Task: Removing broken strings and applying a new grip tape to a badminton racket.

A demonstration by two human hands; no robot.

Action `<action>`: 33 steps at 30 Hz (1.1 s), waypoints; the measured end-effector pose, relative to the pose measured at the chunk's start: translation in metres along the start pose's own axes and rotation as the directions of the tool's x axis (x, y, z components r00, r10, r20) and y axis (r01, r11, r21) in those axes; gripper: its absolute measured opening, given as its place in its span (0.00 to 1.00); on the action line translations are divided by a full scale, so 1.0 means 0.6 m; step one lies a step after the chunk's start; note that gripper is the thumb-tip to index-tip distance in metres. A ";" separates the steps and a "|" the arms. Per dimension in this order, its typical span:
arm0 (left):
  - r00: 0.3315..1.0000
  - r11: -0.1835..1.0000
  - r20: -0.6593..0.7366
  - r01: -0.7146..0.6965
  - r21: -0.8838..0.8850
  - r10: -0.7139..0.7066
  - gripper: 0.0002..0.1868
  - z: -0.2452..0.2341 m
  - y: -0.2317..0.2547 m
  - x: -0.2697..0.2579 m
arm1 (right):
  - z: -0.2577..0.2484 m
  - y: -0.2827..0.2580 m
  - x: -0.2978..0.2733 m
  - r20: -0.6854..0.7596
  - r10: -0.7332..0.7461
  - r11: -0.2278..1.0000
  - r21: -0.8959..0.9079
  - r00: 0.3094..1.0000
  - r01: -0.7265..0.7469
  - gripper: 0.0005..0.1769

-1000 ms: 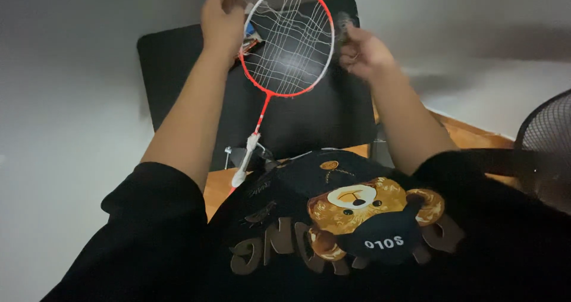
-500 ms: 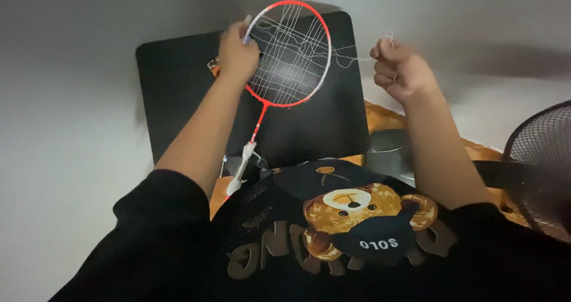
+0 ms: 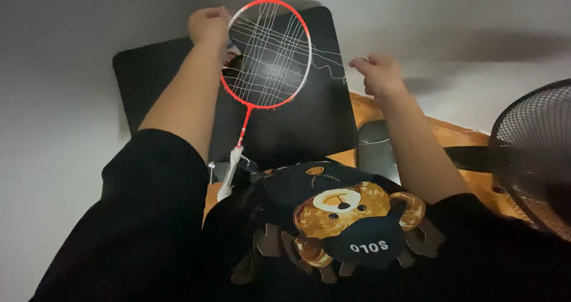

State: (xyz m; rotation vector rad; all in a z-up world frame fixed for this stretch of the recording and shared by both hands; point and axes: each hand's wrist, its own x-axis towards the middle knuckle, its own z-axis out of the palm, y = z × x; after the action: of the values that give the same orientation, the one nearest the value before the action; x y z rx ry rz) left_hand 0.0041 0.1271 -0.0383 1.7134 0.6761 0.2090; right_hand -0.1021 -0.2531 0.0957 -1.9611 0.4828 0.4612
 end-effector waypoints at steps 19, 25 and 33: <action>0.974 0.876 0.159 0.216 -0.431 -0.162 0.22 -0.056 0.045 -0.062 | 0.032 0.131 0.022 -0.065 0.009 0.979 0.206 0.998 0.004 0.12; 0.970 0.970 0.227 0.029 0.241 -0.085 0.14 -0.033 0.038 -0.028 | 0.026 0.148 0.017 -0.231 -0.113 0.971 0.181 0.966 0.157 0.11; 0.979 0.939 0.189 -0.136 0.317 0.078 0.10 -0.033 0.050 -0.046 | -0.026 0.082 0.021 -0.387 -0.465 0.871 -0.039 0.796 0.489 0.15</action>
State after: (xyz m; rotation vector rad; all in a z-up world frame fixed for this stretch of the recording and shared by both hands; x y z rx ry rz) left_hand -0.0181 0.1255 0.0013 2.0645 0.5073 0.0204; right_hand -0.1156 -0.2883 0.0588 -2.0245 0.2181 -0.2708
